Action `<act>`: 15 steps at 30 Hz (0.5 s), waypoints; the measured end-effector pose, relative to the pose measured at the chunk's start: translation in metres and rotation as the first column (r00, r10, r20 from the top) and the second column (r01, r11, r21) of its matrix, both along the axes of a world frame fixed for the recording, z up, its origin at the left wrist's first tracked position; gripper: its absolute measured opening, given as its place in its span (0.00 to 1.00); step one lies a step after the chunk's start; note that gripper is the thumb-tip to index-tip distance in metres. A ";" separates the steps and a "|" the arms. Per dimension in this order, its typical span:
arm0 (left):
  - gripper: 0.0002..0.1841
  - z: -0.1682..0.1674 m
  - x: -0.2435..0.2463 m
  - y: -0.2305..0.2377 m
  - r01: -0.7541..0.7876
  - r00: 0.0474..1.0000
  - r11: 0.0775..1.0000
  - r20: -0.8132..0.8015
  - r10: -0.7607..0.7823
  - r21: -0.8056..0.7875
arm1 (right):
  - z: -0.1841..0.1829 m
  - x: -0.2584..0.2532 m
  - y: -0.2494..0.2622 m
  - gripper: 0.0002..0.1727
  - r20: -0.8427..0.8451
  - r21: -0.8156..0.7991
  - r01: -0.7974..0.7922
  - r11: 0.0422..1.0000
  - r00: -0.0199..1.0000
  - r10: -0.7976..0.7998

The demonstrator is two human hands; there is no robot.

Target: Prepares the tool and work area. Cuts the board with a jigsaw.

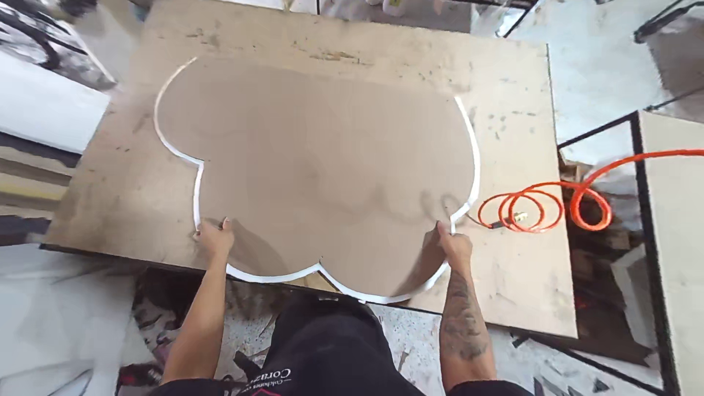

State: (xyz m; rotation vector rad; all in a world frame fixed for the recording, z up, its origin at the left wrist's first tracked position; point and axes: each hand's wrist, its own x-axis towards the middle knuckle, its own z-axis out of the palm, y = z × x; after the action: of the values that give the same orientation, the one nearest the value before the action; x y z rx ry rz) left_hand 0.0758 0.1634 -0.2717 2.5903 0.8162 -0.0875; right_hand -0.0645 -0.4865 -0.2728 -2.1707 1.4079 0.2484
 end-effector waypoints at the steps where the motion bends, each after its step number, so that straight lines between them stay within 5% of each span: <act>1: 0.44 -0.003 0.002 0.007 -0.001 1.000 1.000 0.010 0.001 0.010 | 0.002 -0.007 0.012 0.50 -0.029 -0.028 -0.003 1.000 1.000 0.003; 7: 0.34 0.022 0.049 0.070 -0.003 0.999 0.982 0.036 0.010 -0.188 | 0.009 -0.032 0.095 0.51 -0.108 -0.083 0.011 0.996 0.994 -0.020; 12: 0.38 0.025 0.089 0.138 0.093 0.985 0.978 0.158 -0.064 -0.188 | 0.019 -0.060 0.168 0.44 -0.080 0.087 -0.288 0.954 0.952 0.295; 15: 0.41 0.056 0.072 0.120 0.260 0.940 0.923 0.294 -0.174 -0.286 | 0.030 -0.083 0.193 0.35 0.069 0.095 -0.431 0.897 0.902 0.426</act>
State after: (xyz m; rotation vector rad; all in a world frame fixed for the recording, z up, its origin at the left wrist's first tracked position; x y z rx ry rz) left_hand 0.1480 0.2830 -0.2158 2.3067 0.3768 0.0553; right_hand -0.1479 -0.2937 -0.2430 -2.3563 0.8508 0.4210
